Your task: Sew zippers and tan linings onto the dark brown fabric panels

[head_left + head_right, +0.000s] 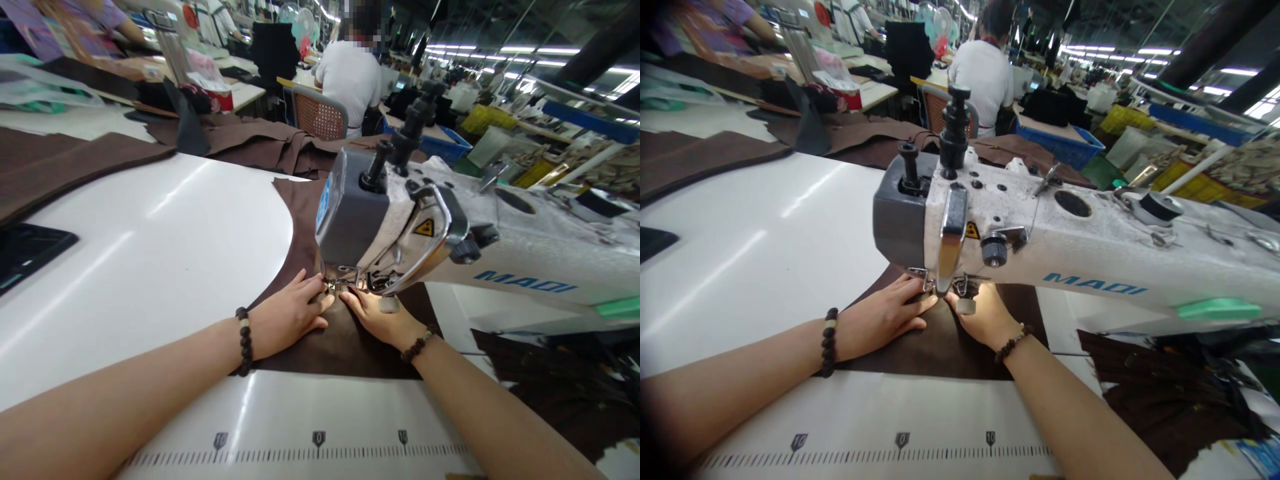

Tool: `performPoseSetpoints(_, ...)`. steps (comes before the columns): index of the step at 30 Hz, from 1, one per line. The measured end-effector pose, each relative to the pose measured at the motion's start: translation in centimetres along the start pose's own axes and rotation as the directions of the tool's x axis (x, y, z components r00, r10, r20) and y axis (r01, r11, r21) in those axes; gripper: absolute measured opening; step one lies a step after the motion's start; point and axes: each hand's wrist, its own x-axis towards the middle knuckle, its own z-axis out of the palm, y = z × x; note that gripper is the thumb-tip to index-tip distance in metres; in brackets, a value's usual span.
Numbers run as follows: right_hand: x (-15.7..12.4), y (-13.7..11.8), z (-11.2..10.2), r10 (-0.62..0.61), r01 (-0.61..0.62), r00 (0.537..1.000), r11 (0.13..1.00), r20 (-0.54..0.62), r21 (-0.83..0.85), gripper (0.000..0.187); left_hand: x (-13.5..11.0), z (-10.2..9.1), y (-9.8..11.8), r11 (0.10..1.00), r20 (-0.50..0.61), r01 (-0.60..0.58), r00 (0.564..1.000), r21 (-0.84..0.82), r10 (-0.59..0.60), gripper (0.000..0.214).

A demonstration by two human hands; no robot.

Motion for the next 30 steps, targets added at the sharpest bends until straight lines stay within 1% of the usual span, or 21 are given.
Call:
performPoseSetpoints(3, 0.2, -0.2, -0.3, 0.004, -0.004, 1.000, 1.000, 0.001, -0.003, 0.029, 0.0, 0.0, -0.1, 1.000, -0.006, -0.003, 1.000, 0.010, 0.003, 0.033)
performPoseSetpoints(6, 0.2, -0.2, -0.3, -0.011, 0.011, 1.000, 0.999, -0.001, -0.044, 0.027, 0.1, 0.0, -0.2, 1.000, -0.014, -0.002, 1.000, 0.007, 0.002, 0.033)
performPoseSetpoints(9, 0.3, 0.0, -0.4, -0.044, 0.046, 0.999, 0.995, 0.028, -0.092, 0.027, 0.1, 0.1, -0.3, 1.000, -0.024, -0.005, 1.000, -0.010, 0.005, 0.033)
performPoseSetpoints(12, 0.4, 0.0, -0.5, -0.060, 0.064, 0.997, 0.993, 0.042, -0.096, 0.031, 0.1, 0.0, -0.3, 1.000, -0.022, -0.003, 1.000, -0.020, 0.003, 0.032)
performPoseSetpoints(16, 0.5, -0.2, -0.7, -0.045, 0.048, 0.998, 0.996, 0.047, -0.075, 0.032, 0.2, -0.2, -0.3, 1.000, -0.014, 0.004, 1.000, -0.020, -0.004, 0.031)
performPoseSetpoints(22, 0.5, -0.4, -0.9, -0.026, 0.026, 1.000, 0.998, 0.016, -0.054, 0.030, 0.2, 0.0, -0.5, 0.999, -0.020, 0.002, 1.000, -0.041, -0.003, 0.031)
performPoseSetpoints(28, 0.3, -0.1, 0.1, 0.047, -0.046, 0.998, 0.999, 0.044, -0.020, 0.028, 0.0, 0.0, -0.5, 0.999, -0.009, -0.019, 1.000, -0.045, 0.018, 0.030)
performPoseSetpoints(30, 0.2, 0.1, 0.4, 0.042, -0.041, 0.998, 0.999, 0.047, -0.029, 0.028, 0.0, -0.1, -0.6, 0.998, -0.007, -0.032, 0.999, -0.053, 0.032, 0.030)
